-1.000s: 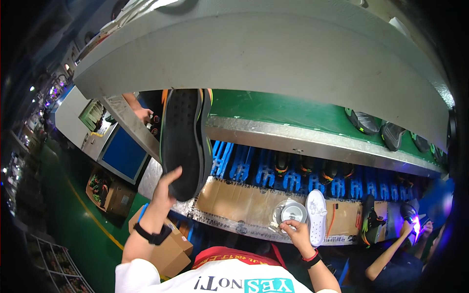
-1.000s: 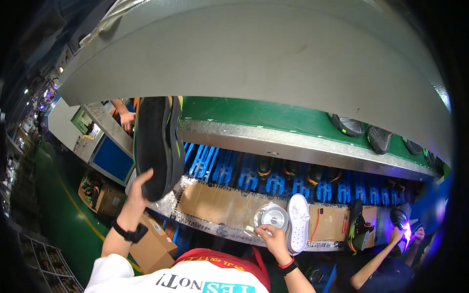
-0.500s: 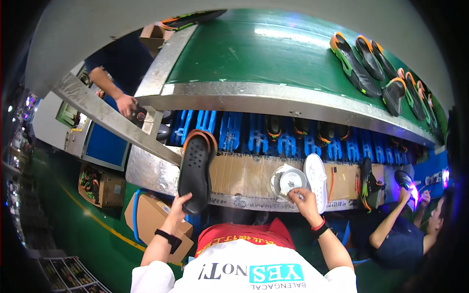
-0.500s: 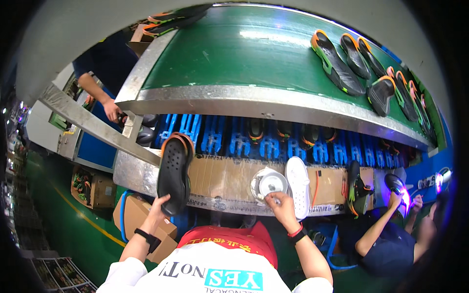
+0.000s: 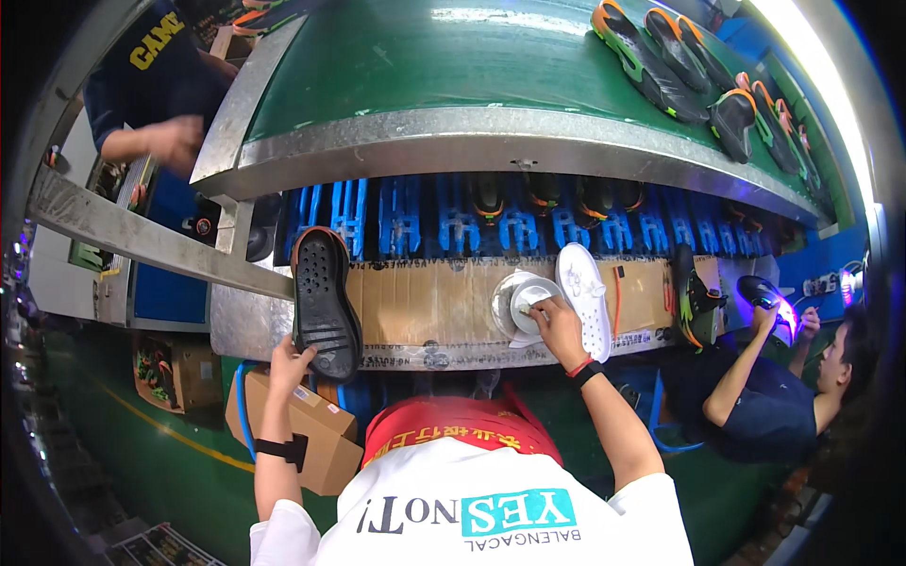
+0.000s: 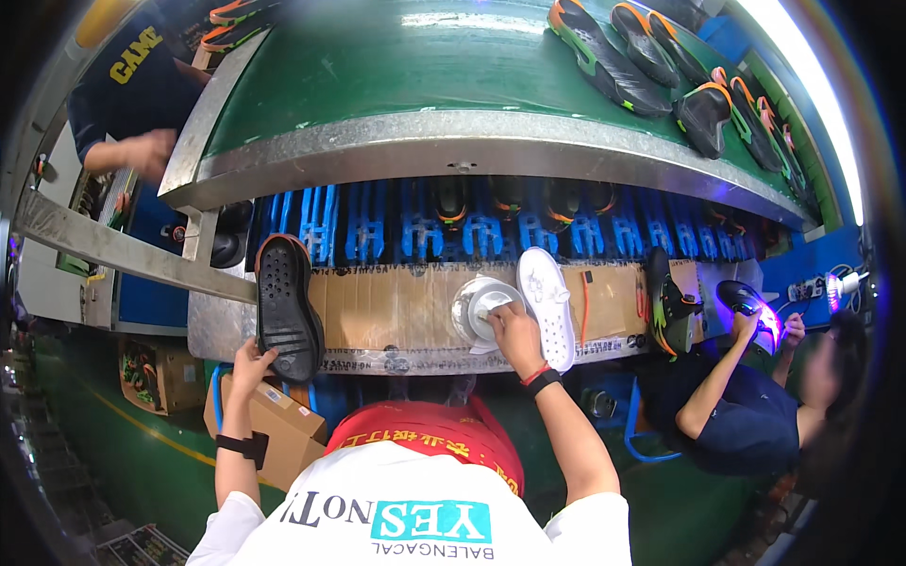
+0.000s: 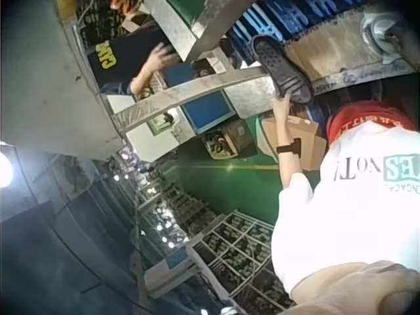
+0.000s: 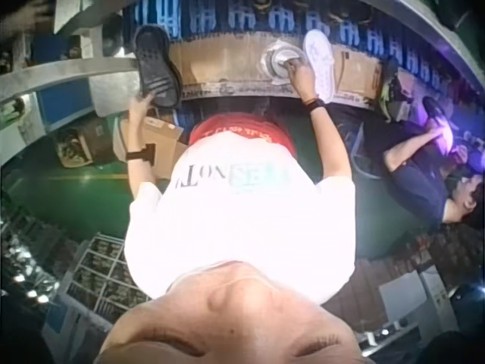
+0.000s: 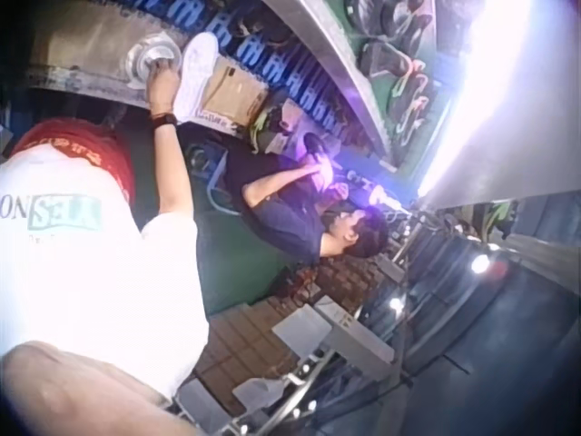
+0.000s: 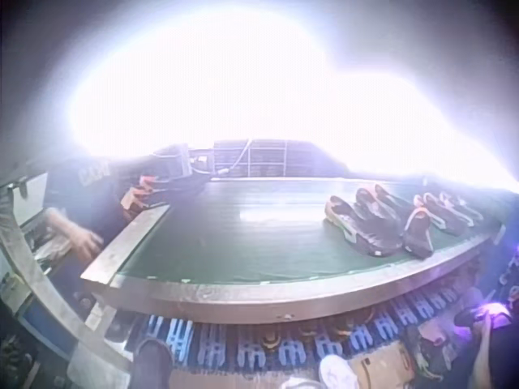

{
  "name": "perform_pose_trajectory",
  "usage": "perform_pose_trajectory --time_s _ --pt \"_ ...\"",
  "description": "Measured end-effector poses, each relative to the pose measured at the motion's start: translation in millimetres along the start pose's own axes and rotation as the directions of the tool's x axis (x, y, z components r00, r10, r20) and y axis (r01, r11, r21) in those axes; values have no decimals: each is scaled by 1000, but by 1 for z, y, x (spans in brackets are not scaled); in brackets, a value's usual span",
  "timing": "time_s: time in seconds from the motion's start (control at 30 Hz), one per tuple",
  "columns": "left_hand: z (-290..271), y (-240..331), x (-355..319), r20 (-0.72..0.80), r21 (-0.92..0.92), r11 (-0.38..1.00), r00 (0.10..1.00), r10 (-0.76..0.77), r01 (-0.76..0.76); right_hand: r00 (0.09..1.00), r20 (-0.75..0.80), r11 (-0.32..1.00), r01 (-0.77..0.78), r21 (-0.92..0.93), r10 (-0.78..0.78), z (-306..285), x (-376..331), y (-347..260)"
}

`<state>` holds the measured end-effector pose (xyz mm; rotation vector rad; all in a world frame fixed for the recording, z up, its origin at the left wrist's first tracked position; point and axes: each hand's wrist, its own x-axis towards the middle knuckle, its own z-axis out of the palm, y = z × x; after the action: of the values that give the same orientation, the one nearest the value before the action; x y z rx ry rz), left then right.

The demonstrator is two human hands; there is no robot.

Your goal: Applying adhesive to the bottom of various shoe soles in a manufacturing line.

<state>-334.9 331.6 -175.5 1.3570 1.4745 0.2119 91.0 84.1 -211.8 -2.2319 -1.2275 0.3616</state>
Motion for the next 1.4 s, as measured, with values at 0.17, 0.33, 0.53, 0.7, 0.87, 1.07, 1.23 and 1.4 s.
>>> perform_pose_trajectory --time_s 0.17,0.33,0.53,0.7,0.87,1.07,1.23,1.4 --pt "16 34 -39 400 -707 674 907 129 216 999 32 1000 3 -22 -2 3 0 -3" --pt "50 26 -52 367 -929 22 906 211 371 998 9 997 55 -46 -55 8 -1 0" --pt "74 40 -68 123 -875 483 979 163 29 1000 -27 1000 9 -10 -9 -2 -2 -11" --pt "96 99 -89 130 -445 777 826 548 -445 997 -16 997 -68 46 69 -13 -5 -12" --pt "101 137 -97 216 -150 678 645 733 -720 995 -89 843 18 537 35 -61 1 -83" --pt "104 163 -107 334 -71 588 536 775 -805 927 -119 816 369 444 -355 -89 12 -143" --pt "104 172 -113 333 -95 538 483 810 -838 882 -129 815 469 340 -454 -94 22 -153" --pt "103 169 -115 353 -151 572 497 793 -806 829 -95 793 555 250 -551 -99 27 -157"
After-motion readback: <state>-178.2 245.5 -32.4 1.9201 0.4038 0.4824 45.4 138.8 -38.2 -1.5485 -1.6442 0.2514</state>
